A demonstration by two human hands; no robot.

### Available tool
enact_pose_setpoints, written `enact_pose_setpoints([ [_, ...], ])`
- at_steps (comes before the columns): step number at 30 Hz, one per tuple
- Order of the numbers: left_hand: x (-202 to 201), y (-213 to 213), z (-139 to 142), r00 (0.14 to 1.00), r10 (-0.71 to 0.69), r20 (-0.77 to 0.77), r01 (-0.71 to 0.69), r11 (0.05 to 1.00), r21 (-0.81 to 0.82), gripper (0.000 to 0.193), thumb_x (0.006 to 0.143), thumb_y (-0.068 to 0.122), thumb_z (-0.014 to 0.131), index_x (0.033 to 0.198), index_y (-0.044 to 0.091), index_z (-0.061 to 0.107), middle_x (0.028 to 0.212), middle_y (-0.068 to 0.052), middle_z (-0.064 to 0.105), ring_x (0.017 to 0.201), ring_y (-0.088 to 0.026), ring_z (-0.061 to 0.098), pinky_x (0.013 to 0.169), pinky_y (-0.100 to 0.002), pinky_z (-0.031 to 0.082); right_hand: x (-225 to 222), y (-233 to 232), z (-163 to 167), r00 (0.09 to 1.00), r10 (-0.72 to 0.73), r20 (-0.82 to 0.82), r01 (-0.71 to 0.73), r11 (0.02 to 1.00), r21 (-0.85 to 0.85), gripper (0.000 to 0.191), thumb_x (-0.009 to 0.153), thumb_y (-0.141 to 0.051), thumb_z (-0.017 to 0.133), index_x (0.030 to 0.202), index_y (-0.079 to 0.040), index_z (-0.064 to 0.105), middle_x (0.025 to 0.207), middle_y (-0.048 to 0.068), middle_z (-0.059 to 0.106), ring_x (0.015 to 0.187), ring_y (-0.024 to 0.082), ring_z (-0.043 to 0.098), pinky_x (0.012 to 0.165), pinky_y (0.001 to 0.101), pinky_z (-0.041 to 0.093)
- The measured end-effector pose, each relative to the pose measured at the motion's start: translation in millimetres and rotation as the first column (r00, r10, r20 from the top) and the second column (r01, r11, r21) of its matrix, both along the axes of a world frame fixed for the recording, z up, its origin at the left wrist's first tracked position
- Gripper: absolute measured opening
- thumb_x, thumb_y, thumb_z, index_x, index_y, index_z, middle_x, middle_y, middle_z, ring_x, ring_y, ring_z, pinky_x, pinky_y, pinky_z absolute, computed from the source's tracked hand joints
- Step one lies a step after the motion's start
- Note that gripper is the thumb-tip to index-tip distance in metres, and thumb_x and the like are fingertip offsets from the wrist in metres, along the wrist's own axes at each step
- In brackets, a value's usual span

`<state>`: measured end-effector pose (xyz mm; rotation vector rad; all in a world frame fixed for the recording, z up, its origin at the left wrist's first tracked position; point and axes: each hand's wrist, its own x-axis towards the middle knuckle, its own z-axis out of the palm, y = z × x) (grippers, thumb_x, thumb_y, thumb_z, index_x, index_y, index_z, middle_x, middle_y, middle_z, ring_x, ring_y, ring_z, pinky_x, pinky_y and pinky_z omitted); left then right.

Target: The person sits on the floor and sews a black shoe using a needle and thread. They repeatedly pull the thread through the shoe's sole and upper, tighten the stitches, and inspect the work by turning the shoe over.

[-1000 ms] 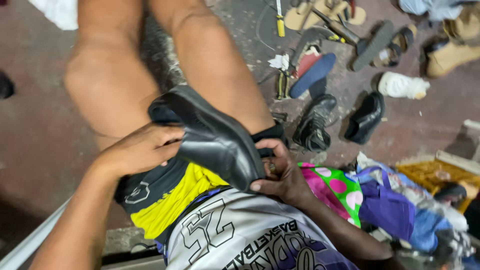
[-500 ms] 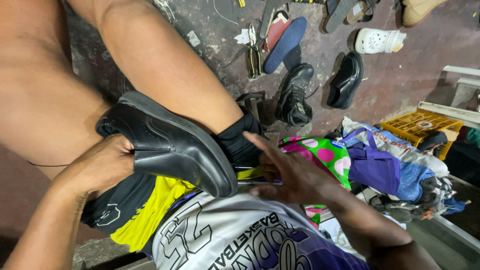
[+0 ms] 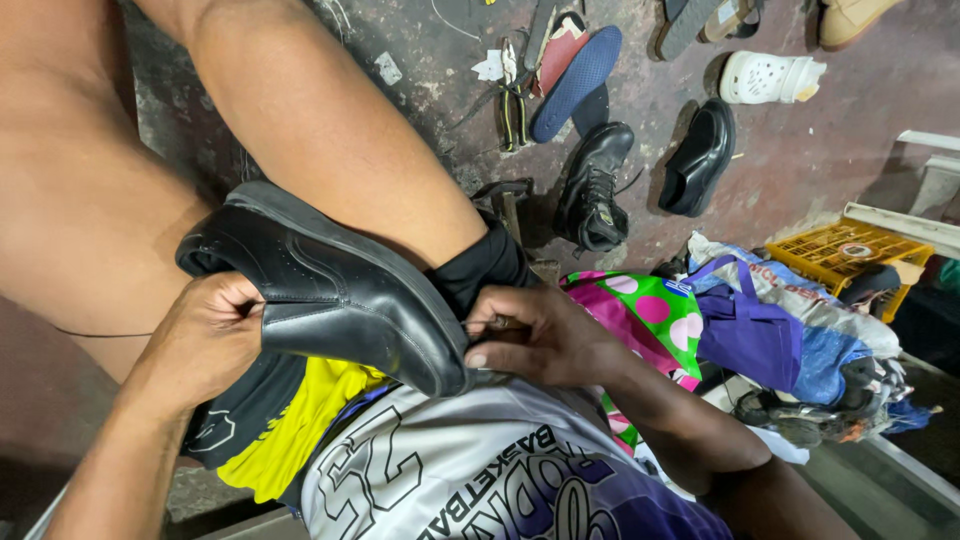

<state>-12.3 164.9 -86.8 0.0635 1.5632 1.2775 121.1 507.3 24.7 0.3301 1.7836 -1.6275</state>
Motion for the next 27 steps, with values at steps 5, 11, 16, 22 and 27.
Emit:
enact_pose_setpoints([
  [5, 14.0, -10.9, -23.4, 0.972, 0.173, 0.159, -0.208, 0.947, 0.245, 0.028, 0.085, -0.020, 0.056, 0.098, 0.000, 0.072, 0.094, 0.003, 0.065, 0.085, -0.006, 0.056, 0.078, -0.025, 0.048, 5.7, 10.4, -6.9, 0.979, -0.093, -0.179, 0.082, 0.994, -0.066, 0.025, 0.110, -0.022, 0.065, 0.093, -0.005, 0.057, 0.087, -0.001, 0.053, 0.082, 0.008, 0.051, 0.073, 0.0273, 0.043],
  [11, -20.4, 20.5, 22.9, 0.990, -0.132, 0.049, 0.124, 0.983, 0.139, 0.028, 0.083, -0.008, 0.061, 0.105, 0.002, 0.074, 0.093, 0.004, 0.075, 0.086, -0.005, 0.065, 0.077, -0.024, 0.054, -10.5, -7.0, -3.3, 0.695, -0.669, 0.265, 0.694, 0.526, -0.492, 0.022, 0.102, -0.032, 0.059, 0.094, -0.012, 0.057, 0.107, 0.004, 0.065, 0.097, 0.018, 0.062, 0.063, 0.0280, 0.044],
  [16, -53.5, 43.5, 54.5, 0.903, -0.414, 0.114, 0.427, 0.895, -0.130, 0.031, 0.089, 0.005, 0.058, 0.114, 0.011, 0.076, 0.077, -0.001, 0.071, 0.060, -0.010, 0.060, 0.054, -0.031, 0.052, -28.1, -26.3, -6.5, 0.576, -0.658, 0.485, 0.795, 0.313, -0.521, 0.026, 0.100, -0.034, 0.067, 0.093, -0.013, 0.053, 0.077, 0.001, 0.052, 0.073, 0.017, 0.052, 0.060, 0.0282, 0.041],
  [22, -72.0, 48.7, 59.6, 0.844, -0.523, 0.119, 0.530, 0.847, -0.043, 0.030, 0.088, 0.004, 0.053, 0.106, 0.009, 0.077, 0.072, -0.003, 0.071, 0.055, -0.013, 0.059, 0.053, -0.031, 0.051, -51.8, -37.7, -12.7, 0.576, -0.595, 0.561, 0.816, 0.382, -0.433, 0.023, 0.096, -0.033, 0.067, 0.090, -0.015, 0.052, 0.068, -0.004, 0.039, 0.057, 0.011, 0.041, 0.050, 0.0262, 0.033],
  [27, -75.2, 40.0, 50.9, 0.872, -0.467, 0.148, 0.470, 0.882, 0.012, 0.028, 0.088, 0.004, 0.053, 0.104, 0.007, 0.075, 0.074, -0.002, 0.068, 0.059, -0.012, 0.057, 0.054, -0.031, 0.050, -64.7, -42.8, -15.4, 0.515, -0.569, 0.641, 0.851, 0.430, -0.302, 0.028, 0.097, -0.033, 0.065, 0.081, -0.019, 0.048, 0.066, -0.005, 0.037, 0.053, 0.010, 0.036, 0.046, 0.0258, 0.028],
])
